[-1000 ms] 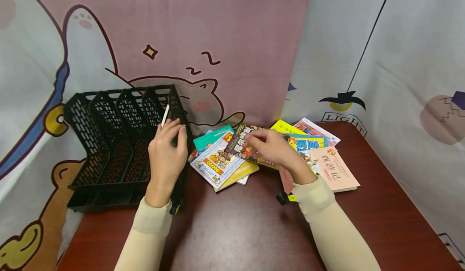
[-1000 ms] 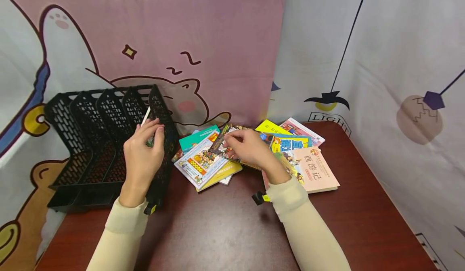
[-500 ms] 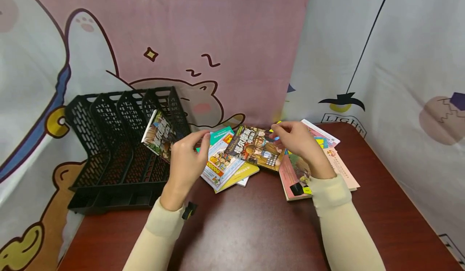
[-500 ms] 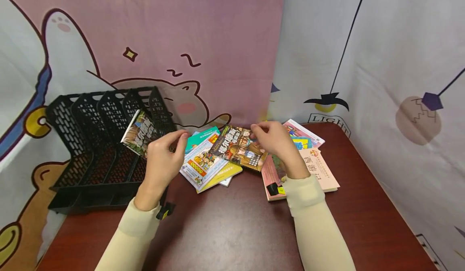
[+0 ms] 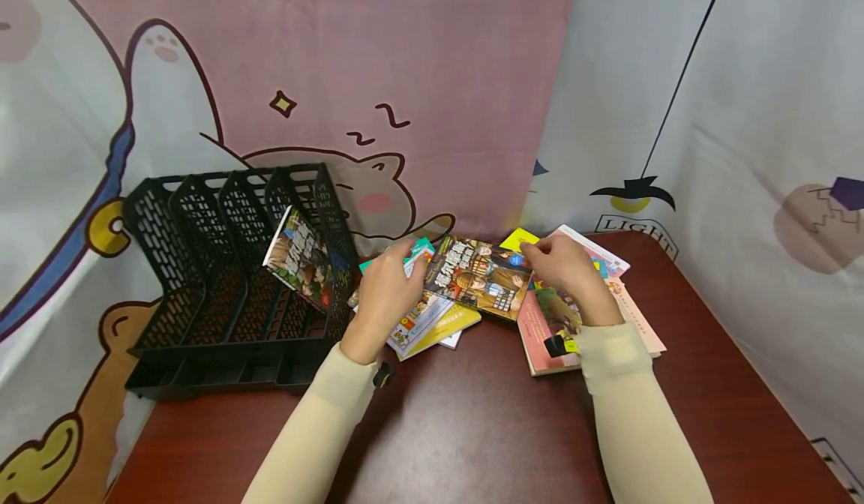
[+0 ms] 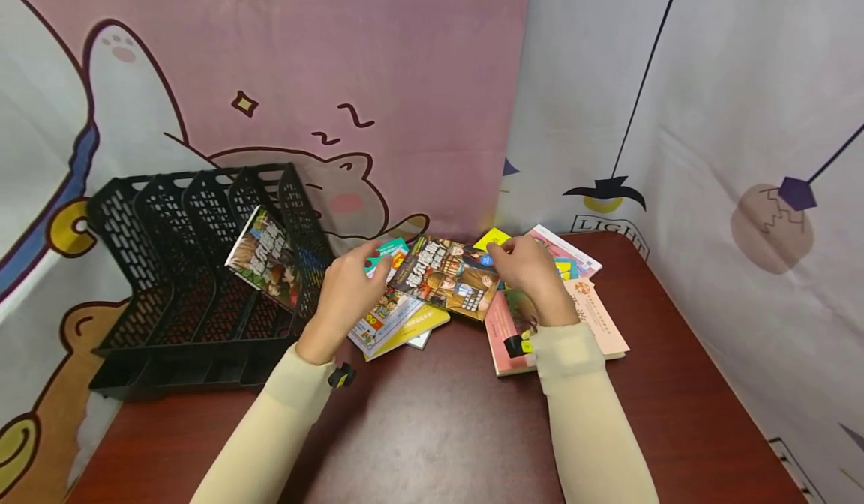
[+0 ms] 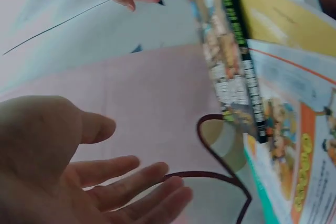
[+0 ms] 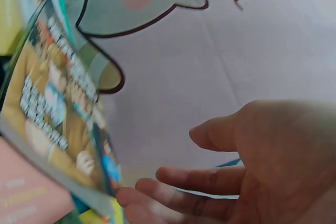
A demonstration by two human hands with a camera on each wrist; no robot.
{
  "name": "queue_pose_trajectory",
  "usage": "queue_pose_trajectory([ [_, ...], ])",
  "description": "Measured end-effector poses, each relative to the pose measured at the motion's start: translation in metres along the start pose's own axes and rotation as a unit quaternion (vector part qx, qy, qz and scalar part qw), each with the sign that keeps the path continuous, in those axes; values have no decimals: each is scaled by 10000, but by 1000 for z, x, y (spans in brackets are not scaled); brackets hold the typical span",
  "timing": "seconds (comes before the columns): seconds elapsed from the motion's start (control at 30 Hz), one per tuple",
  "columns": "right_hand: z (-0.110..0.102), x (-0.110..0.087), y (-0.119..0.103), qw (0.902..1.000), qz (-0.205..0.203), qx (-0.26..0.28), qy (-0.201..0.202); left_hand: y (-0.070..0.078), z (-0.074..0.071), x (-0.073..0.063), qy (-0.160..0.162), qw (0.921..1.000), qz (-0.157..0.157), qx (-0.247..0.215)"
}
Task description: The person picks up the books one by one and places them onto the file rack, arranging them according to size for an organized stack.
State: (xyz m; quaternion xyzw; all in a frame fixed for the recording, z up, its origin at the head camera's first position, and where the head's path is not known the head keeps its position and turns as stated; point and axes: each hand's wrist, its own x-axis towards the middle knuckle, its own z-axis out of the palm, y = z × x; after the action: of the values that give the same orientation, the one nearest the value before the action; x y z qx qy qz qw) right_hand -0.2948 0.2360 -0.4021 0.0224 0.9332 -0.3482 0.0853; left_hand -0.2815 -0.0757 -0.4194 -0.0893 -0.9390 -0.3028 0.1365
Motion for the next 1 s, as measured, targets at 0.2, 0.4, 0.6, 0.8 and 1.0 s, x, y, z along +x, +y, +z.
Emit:
queue_pose_trajectory([
  [0.2,9,14,17,9988,343,-318,-177,-8,23,10,-746,9947,-234,666],
  [0.4,19,22,25,9974,445,-253,-508,-19,42,15,-1069,9884,-363,1011],
  [0.6,22,23,23,9967,373,-593,-413,-22,48,18,-1029,9903,-259,896],
  [0.8,28,25,22,9979,620,-198,-33,-17,52,19,-1187,9893,-691,482],
  [1.0,30,29,22,9963,756,327,241,-16,55,17,-1336,9845,-1133,16],
])
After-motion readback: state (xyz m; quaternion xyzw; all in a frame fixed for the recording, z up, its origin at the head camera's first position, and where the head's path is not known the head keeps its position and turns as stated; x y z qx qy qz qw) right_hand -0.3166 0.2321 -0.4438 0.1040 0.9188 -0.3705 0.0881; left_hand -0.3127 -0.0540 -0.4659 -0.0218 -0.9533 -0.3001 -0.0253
